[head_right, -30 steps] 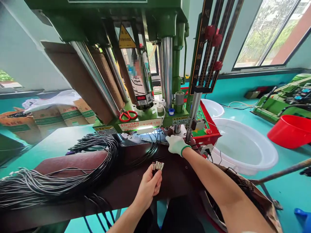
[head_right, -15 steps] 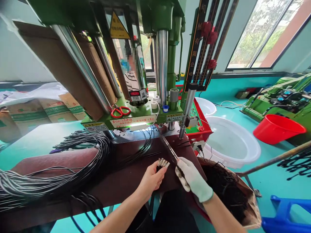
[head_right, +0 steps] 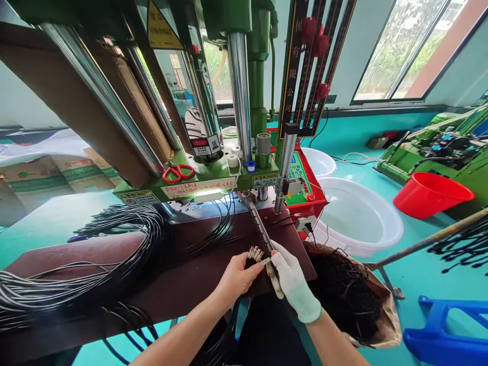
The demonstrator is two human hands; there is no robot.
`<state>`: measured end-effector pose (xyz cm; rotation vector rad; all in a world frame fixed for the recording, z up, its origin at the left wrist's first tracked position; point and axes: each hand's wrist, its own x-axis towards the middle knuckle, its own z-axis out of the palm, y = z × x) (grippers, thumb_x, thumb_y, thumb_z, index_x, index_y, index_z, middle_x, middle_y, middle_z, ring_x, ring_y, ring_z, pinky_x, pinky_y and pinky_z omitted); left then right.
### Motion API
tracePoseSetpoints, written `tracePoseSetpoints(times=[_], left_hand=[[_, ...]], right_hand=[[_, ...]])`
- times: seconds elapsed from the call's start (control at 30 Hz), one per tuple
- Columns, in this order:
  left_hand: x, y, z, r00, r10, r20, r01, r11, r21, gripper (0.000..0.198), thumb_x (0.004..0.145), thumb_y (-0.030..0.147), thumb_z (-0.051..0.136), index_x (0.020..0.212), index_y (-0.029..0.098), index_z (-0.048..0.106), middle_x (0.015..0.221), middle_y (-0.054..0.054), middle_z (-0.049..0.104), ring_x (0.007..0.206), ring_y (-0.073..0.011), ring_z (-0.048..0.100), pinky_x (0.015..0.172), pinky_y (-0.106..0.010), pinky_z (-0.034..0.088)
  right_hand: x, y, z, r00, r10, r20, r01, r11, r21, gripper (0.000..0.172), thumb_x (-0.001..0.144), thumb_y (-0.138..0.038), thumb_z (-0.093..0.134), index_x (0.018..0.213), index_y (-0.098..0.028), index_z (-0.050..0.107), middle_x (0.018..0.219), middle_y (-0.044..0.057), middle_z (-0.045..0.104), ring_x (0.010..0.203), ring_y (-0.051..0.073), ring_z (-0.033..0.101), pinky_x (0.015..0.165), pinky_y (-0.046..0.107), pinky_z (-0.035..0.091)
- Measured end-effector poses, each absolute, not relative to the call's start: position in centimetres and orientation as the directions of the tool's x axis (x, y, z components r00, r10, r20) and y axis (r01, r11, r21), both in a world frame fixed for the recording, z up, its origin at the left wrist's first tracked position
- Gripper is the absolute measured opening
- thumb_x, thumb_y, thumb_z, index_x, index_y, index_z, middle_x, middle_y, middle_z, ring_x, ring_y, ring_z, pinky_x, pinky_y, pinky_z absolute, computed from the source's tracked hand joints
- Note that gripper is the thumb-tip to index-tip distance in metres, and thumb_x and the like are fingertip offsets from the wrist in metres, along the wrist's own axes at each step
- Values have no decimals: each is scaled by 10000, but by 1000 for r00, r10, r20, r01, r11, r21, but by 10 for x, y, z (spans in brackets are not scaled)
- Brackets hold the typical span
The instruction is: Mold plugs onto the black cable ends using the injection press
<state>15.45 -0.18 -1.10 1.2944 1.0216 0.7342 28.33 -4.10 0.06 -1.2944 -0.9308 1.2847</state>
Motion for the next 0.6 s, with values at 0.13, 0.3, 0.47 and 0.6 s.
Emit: tracePoseSetpoints(times=[0.13, 0.3, 0.47, 0.6], left_hand=[[155, -3, -11, 391, 918, -69, 122, 23, 992, 152, 724, 287, 570, 738, 142, 612, 711, -10, 631, 664, -137, 525, 619, -234, 392], [154, -2, -13, 405, 911, -76, 147, 17, 989, 149, 723, 278, 563, 739, 138, 613, 715, -18, 635, 676, -151, 522, 629, -244, 386], [153, -4, -14, 405, 898, -172, 74, 156, 985, 170, 735, 331, 559, 739, 162, 579, 559, 23, 531, 502, -102, 436, 486, -215, 330], [151, -2, -9, 378, 890, -253, -6, 276, 961, 287, 728, 458, 567, 721, 176, 512, 502, 71, 394, 409, -54, 301, 401, -193, 232]], right_hand=[[283, -41, 3, 135, 972, -191, -123, -175, -977, 454, 846, -457, 420, 1197, -173, 473, 519, -66, 466, 268, 33, 304, 232, 148, 227], [279, -43, 6, 158, 964, -212, -92, -199, -976, 508, 822, -464, 438, 1221, -149, 457, 531, -64, 450, 287, 29, 272, 241, 158, 203], [272, -43, 8, 180, 973, -147, -47, -141, -989, 543, 798, -470, 488, 1222, -132, 464, 516, -68, 398, 341, 42, 275, 276, 174, 213], [270, -44, 11, 228, 959, -168, -97, -149, -984, 472, 838, -413, 438, 1229, -148, 447, 539, -65, 424, 321, 27, 243, 274, 162, 168]])
